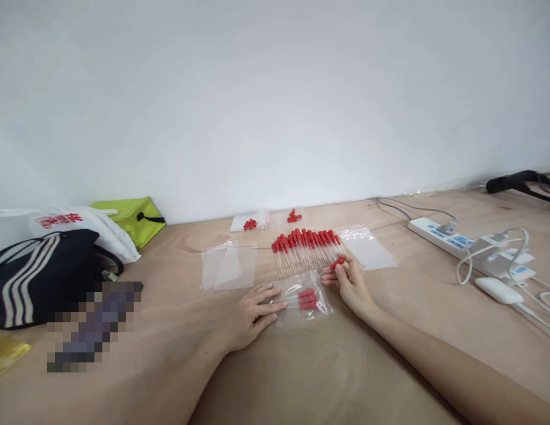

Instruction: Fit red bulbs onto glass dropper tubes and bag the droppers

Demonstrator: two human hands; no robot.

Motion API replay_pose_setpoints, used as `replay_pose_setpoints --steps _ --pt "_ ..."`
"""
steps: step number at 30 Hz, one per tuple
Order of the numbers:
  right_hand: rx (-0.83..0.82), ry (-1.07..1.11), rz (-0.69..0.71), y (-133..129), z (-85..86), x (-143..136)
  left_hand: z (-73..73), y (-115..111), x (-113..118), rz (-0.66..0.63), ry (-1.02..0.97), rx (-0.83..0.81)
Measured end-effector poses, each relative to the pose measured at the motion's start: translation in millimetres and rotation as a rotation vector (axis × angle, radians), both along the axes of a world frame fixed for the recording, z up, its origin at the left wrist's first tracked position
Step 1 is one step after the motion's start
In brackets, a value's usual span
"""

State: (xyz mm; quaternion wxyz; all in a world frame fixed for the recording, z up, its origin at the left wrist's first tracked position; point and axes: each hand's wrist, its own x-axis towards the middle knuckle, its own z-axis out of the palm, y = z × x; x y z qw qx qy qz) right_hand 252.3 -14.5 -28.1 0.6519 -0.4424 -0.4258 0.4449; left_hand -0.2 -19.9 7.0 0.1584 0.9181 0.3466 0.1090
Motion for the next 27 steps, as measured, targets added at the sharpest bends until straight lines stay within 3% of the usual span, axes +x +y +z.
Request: replay_pose_setpoints --steps 10,16,21,27 --pt "-0.122 -0.236 0.307 -4 1.9 -2 6.5 -4 0 0.081 0.025 -0.012" --pt "-0.147 -0.475 0.221 5 -0.9 -9 2.3 -1 1 -0.01 0.004 0.032" --pt "-0.164 -0.563 0.358 12 4.1 0 1.9 -1 1 -0.015 0.024 0.04" --pt "-0.01 -0.911 -0.011 46 21.4 1 -1.2 1 -1 -0.017 0.01 0.043"
